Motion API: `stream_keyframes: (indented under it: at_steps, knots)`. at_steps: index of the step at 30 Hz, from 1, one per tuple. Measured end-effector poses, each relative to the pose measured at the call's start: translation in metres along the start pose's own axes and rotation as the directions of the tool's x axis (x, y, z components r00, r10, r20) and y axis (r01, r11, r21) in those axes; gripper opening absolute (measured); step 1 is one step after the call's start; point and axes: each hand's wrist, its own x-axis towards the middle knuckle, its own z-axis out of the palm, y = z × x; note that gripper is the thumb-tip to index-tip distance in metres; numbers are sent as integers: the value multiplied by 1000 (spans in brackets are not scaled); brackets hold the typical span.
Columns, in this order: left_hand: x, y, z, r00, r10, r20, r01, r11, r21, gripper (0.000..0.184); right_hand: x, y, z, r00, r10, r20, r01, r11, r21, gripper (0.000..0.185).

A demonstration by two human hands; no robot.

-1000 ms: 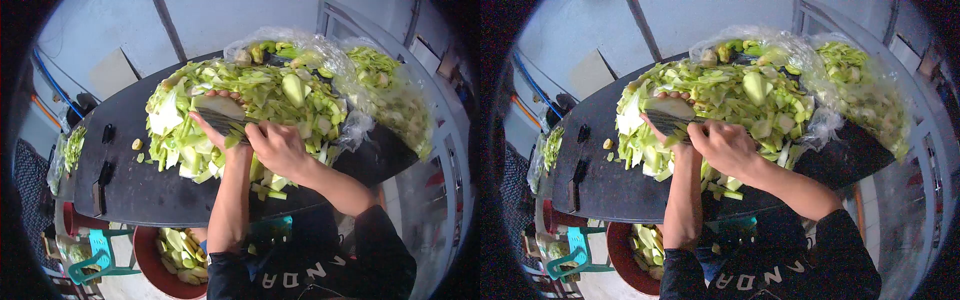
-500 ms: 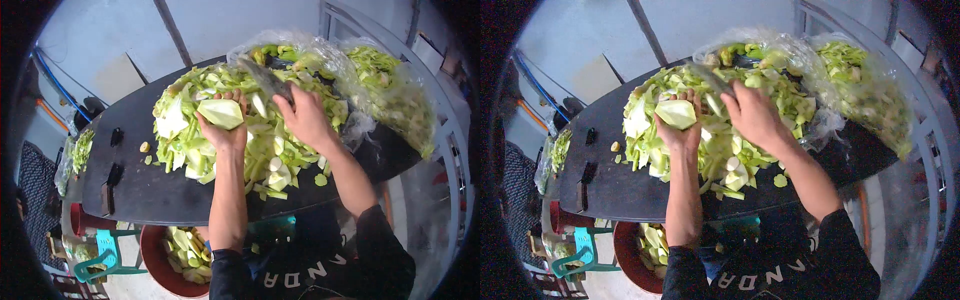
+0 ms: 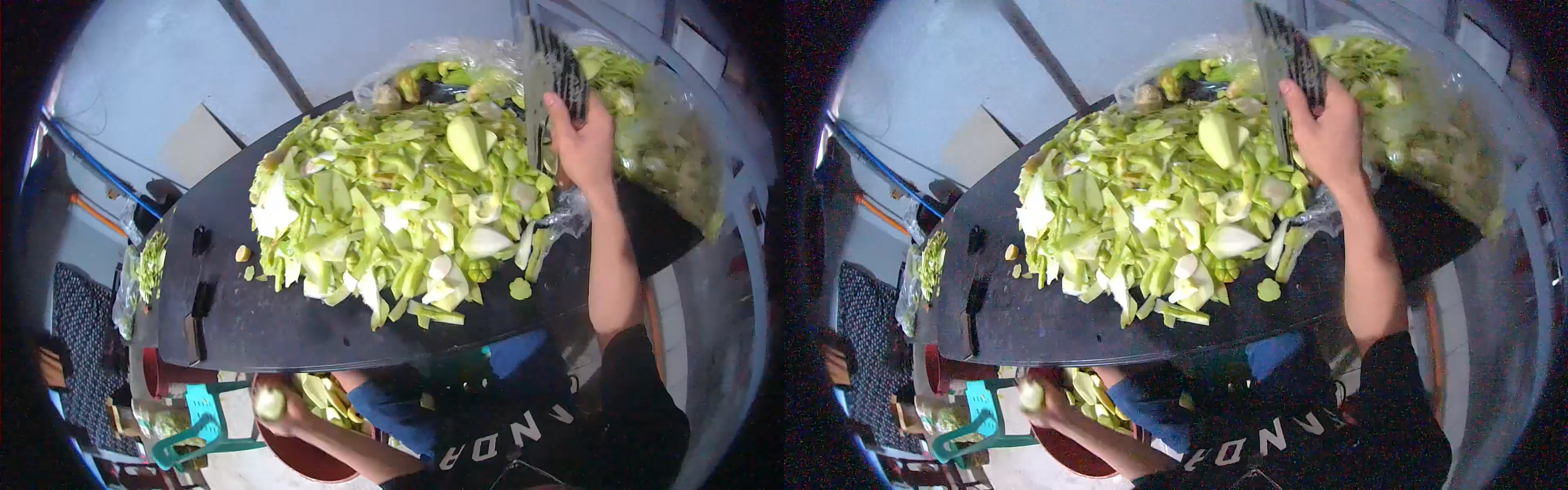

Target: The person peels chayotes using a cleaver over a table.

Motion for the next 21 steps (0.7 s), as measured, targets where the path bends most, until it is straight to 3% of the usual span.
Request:
stream_keyframes:
  at_steps: [1, 2, 3, 4, 6, 7, 9, 10, 11, 12, 13, 14, 15, 16, 17, 18, 19, 21]
  knots:
    - [0, 20, -27, 985, 81, -155, -92, 993, -69, 47, 3, 8, -3, 999, 35, -40, -33, 998, 60, 23]
    - [10, 43, -57, 908, -17, -418, -37, 992, -120, 47, 3, 9, -8, 998, 45, -40, -43, 998, 55, 23]
    - [21, 61, -88, 758, -121, -641, -4, 982, -189, 48, 6, 7, -12, 991, 132, 7, -132, 987, 96, 23]
    - [25, 72, -124, 768, -24, -640, 8, 1000, -28, 48, 8, 6, -14, 975, 216, 55, -222, 965, 138, 23]
    - [18, 73, -123, 794, 134, -593, -28, 982, 184, 48, 8, 16, -8, 990, 143, -8, -141, 983, 116, 22]
    - [21, 70, -121, 908, 238, -344, -73, 899, 432, 48, 9, 20, -6, 996, 66, -59, -61, 995, 76, 22]
    - [-21, 13, -4, 870, 400, -289, -150, 773, 617, 43, 6, 12, -6, 996, 59, -64, -57, 998, 33, 21]
    - [-23, -4, 18, 939, 345, -4, -228, 630, 742, 42, 5, 11, -5, 997, 48, -52, -47, 999, 24, 21]
    - [-21, -24, 41, 941, 282, 186, -311, 513, 800, 41, 5, 10, -3, 999, 35, -41, -35, 999, 19, 21]
    - [-20, -44, 64, 906, 208, 368, -422, 406, 811, 41, 4, 12, 0, 990, -109, -95, 102, 992, -80, 20]
    - [-38, -83, 99, 861, 98, 500, -508, 230, 830, 40, 2, 13, 1, 990, -104, -100, 96, 992, -78, 20]
    - [-64, -123, 136, 833, -72, 548, -504, 311, 806, 41, 0, 12, 1, 985, -161, -58, 153, 981, -122, 20]
    - [-83, -158, 159, 725, -260, 638, -590, 243, 770, 36, -2, 11, 0, 976, -218, -14, 213, 963, -165, 19]
    - [-80, -188, 166, 512, -533, 673, -671, 241, 701, 43, -4, 10, 0, 972, -231, 31, 232, 949, -212, 20]
    - [-102, -229, 185, 254, -607, 753, -770, 345, 537, 41, -4, 17, 2, 935, -351, 41, 350, 901, -257, 18]
    - [-120, -260, 208, 131, -716, 686, -848, 277, 452, 44, -6, 22, 5, 928, -370, 50, 369, 890, -267, 17]
    - [-120, -298, 213, -40, -743, 669, -892, 327, 311, 53, -7, 24, 7, 919, -389, 61, 390, 878, -276, 17]
    - [-134, -358, 226, -222, -748, 625, -963, 269, -21, 60, -6, 25, 7, 916, -396, 70, 400, 878, -262, 17]
